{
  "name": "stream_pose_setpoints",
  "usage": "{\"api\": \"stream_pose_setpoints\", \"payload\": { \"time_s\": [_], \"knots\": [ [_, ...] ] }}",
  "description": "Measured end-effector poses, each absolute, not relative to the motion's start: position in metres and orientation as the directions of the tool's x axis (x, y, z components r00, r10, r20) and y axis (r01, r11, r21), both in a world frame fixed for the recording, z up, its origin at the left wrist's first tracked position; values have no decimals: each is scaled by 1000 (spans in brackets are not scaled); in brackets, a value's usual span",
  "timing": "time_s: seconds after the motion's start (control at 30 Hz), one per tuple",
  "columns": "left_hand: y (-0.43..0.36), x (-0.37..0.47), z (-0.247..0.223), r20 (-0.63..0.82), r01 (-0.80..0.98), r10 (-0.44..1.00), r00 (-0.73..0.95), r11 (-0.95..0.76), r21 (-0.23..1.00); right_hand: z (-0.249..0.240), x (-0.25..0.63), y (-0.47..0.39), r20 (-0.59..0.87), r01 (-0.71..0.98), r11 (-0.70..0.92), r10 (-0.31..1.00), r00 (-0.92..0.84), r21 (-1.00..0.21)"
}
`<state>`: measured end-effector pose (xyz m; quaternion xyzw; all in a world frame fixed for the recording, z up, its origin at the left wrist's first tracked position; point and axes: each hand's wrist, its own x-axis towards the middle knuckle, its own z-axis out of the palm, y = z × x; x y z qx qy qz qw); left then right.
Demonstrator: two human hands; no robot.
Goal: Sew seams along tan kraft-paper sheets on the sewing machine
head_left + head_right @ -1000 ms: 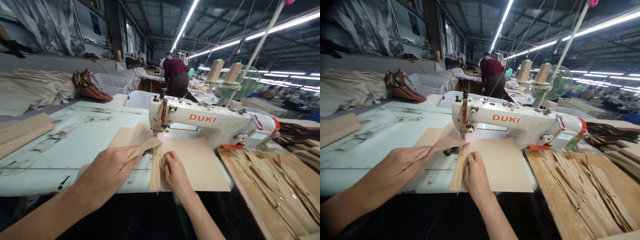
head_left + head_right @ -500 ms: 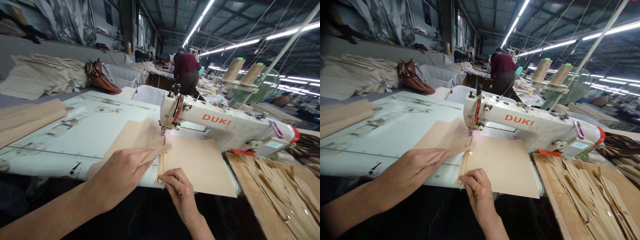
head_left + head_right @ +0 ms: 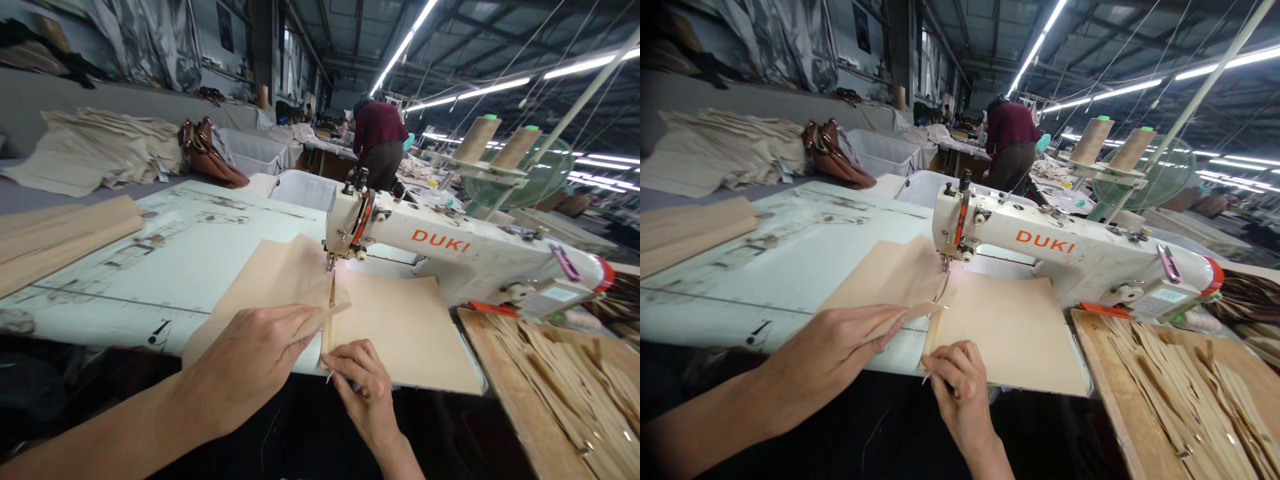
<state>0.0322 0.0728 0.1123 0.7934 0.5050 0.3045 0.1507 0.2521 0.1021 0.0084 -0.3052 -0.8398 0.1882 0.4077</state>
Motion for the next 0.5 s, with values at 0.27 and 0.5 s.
{"api": "stream_pose_setpoints", "payload": {
  "time_s": [0.27,0.5],
  "knots": [
    [72,39,117,296,715,903,310,-427,554,7,253,101,565,348,732,676,-472,-585],
    [70,38,100,386,741,852,355,-508,440,3,253,99,574,395,758,651,-497,-518]
  ]
}}
